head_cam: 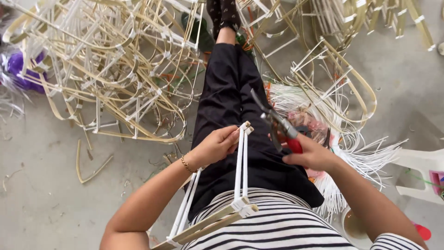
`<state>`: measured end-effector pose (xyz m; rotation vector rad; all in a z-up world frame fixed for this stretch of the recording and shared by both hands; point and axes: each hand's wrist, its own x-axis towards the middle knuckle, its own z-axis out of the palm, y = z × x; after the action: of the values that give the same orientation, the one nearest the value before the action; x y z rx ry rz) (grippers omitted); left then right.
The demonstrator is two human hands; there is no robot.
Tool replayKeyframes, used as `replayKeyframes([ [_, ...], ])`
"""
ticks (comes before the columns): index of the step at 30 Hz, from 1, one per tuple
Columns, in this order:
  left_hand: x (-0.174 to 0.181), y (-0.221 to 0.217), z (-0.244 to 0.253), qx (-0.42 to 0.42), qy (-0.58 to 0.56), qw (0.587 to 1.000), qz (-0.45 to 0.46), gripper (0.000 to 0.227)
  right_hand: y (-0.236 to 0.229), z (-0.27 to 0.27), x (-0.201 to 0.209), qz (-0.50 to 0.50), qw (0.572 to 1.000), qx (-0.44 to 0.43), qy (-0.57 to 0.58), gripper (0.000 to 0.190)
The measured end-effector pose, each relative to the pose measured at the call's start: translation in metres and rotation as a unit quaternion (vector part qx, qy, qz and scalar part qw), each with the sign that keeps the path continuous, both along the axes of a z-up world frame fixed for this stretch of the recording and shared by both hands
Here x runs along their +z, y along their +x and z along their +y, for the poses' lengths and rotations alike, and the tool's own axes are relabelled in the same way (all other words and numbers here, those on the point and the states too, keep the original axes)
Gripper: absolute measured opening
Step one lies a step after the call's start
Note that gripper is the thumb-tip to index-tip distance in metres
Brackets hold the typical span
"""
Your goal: Assembling and securing components of bamboo furniture frames using plastic ties and shears.
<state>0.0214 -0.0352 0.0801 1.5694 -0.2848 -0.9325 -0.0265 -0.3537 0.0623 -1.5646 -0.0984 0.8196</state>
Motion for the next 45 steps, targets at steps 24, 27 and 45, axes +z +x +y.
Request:
replayKeyframes([
  [24, -0.003, -0.021, 0.001, -0.024, 0.012, 0.988, 0.155, 0.042, -0.034, 0.018, 0.021, -0.163, 0.971, 0.119, -0.130, 0.095],
  [27, -0.015, -0.028, -0.001, -0.023, -0.008, 0.984, 0.177, 0.041, -0.042, 0.015, 0.016, -0.122, 0.977, 0.108, -0.135, 0.095],
  [45, -0.084, -0.045, 0.015, 0.078, -0.003, 0.953, 0.293, 0.041, -0.029, 0.033, -0.040, -0.101, 0.975, 0.100, -0.169, 0.062],
])
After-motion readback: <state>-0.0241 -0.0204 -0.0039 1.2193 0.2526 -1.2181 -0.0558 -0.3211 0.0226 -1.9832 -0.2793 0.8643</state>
